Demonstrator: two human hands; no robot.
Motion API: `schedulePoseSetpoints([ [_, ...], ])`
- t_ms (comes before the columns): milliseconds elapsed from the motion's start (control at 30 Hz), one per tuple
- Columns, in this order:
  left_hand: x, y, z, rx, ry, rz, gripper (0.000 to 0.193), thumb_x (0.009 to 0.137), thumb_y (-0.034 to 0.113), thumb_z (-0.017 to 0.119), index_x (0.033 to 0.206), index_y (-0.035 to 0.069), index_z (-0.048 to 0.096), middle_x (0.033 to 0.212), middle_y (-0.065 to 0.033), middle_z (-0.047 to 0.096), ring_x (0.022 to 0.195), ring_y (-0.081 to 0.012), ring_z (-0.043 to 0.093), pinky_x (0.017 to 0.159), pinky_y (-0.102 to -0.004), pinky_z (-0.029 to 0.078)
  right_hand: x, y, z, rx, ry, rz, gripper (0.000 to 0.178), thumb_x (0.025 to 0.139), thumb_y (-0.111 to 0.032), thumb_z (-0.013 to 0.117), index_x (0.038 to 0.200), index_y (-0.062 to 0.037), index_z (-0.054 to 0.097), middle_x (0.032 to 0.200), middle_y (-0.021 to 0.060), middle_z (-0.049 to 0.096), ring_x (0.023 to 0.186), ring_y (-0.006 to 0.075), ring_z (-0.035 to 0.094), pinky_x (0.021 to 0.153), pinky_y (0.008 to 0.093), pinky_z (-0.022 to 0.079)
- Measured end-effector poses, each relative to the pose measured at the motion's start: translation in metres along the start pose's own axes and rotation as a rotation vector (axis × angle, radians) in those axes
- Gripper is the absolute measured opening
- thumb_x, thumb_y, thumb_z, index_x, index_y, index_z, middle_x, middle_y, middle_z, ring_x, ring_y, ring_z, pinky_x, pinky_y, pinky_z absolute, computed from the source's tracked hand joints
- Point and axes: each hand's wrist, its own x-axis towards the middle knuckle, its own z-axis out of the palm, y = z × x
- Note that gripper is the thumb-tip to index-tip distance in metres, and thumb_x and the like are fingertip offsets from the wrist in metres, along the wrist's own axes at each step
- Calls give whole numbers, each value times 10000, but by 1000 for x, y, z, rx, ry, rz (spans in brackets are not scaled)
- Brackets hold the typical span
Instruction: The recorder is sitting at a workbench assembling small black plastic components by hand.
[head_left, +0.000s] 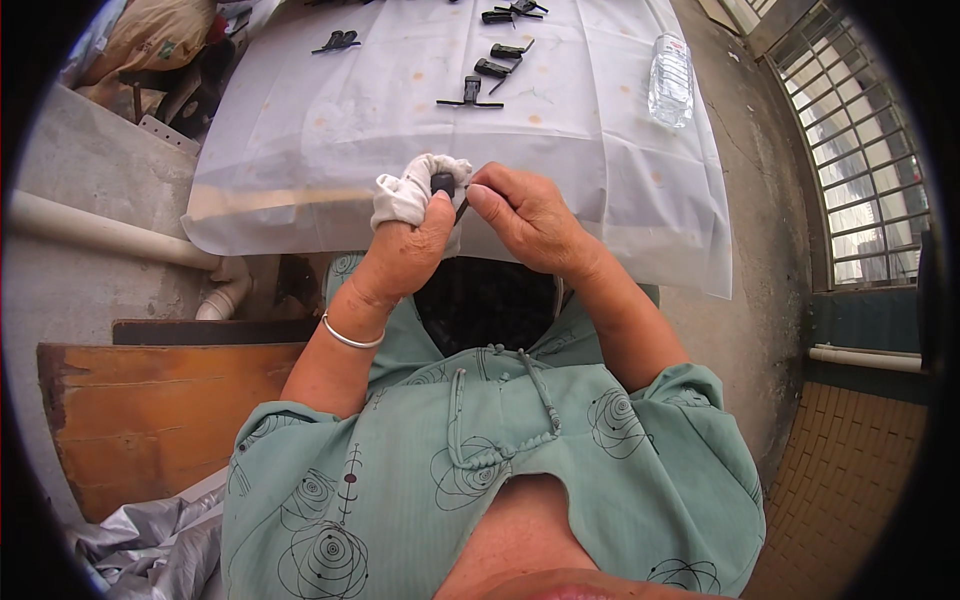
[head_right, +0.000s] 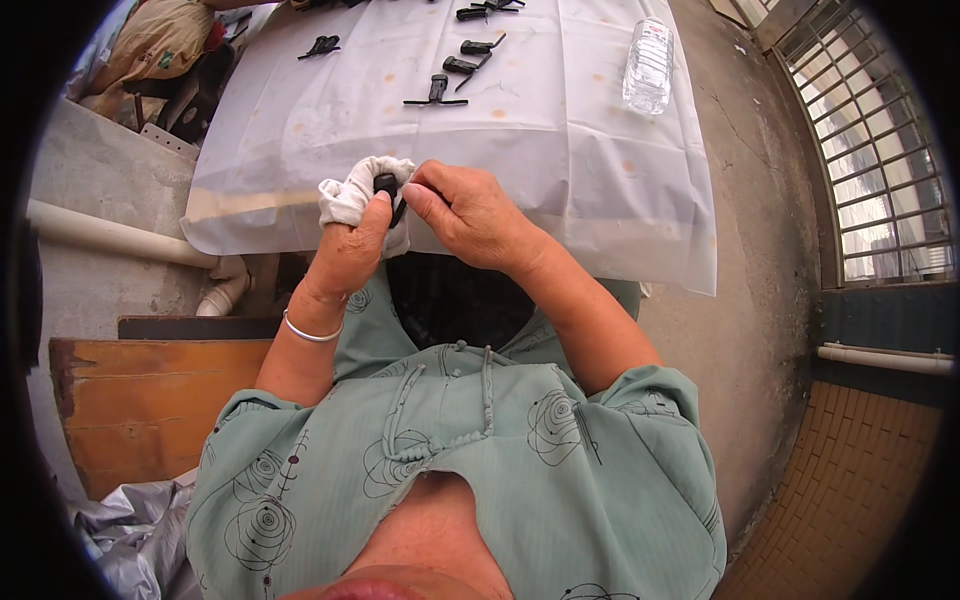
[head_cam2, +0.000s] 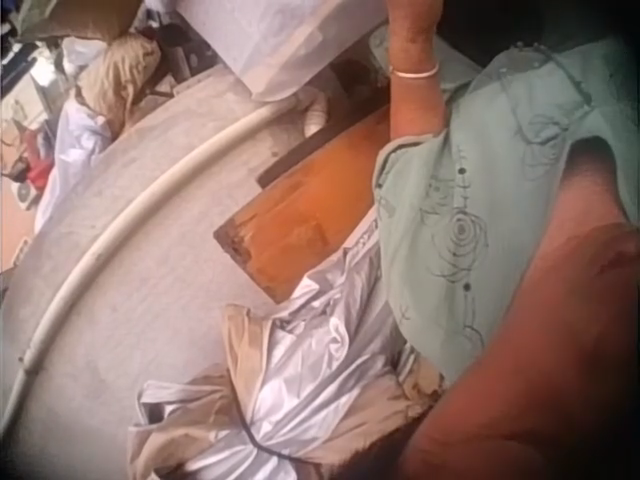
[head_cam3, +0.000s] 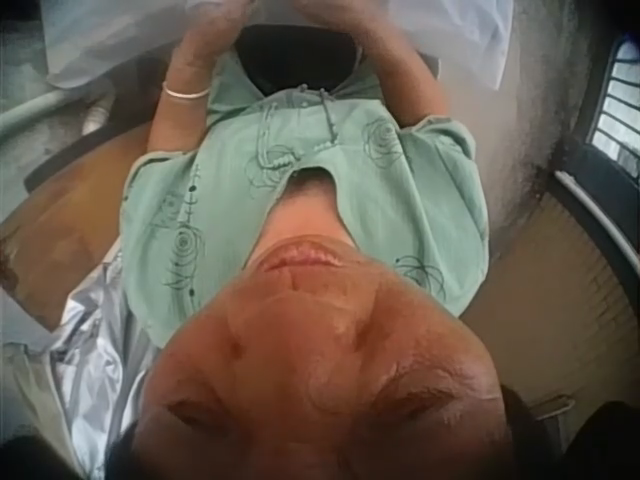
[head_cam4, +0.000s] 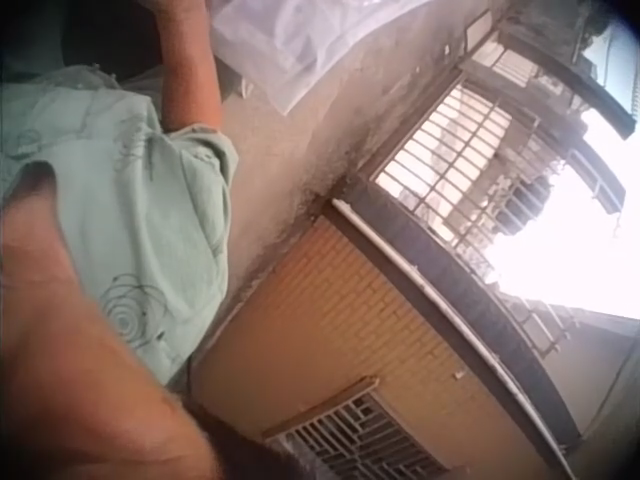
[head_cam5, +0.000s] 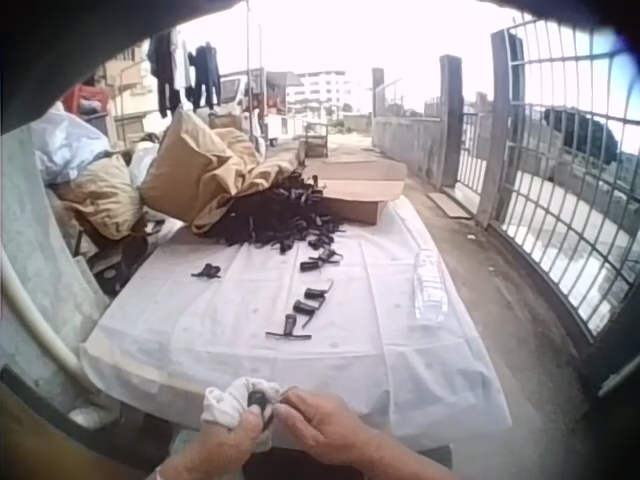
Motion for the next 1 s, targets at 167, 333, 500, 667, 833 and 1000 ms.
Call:
schedulePoseSetpoints([
  [167,0,11,-5,-72,-127,-113,261,838,58,423,1096,26,450,869,-16,475,722,-62,405,632,-203,388,4,-4,3,-42,35,50,164,859,-150,595,781,-13,552,630,37,527,582,77,443,537,257,394],
  [333,-4,5,-1,-123,-146,-133,273,861,82,434,1124,10,445,759,16,459,590,-26,356,505,-174,318,2,-6,5,90,43,200,200,874,-172,581,759,-8,559,632,14,506,593,65,424,539,254,389],
  [500,-3,0,-5,-156,-110,-193,234,833,53,453,1065,27,466,844,3,475,726,-58,422,625,-204,396,0,-6,-2,78,-38,141,229,900,-164,530,744,3,552,626,31,491,593,94,404,542,263,387],
  [667,0,-4,4,188,-70,33,222,810,42,440,1026,2,473,838,-81,523,706,-164,491,647,-273,427,3,-7,-3,-31,-137,158,215,894,-143,513,750,16,530,600,102,466,559,140,380,535,288,389],
  [833,-3,-8,7,399,9,168,234,788,30,418,1012,-20,466,841,-178,534,724,-281,519,687,-326,438,1,-2,16,-35,-9,93,215,876,-159,522,739,6,534,596,181,502,511,328,428,511,363,396],
  [1000,-5,-19,6,268,94,161,217,789,15,423,999,-18,469,831,-132,540,736,-225,522,707,-306,445,6,4,25,-5,8,84,231,880,-155,511,718,10,520,617,191,517,532,348,445,519,368,406],
])
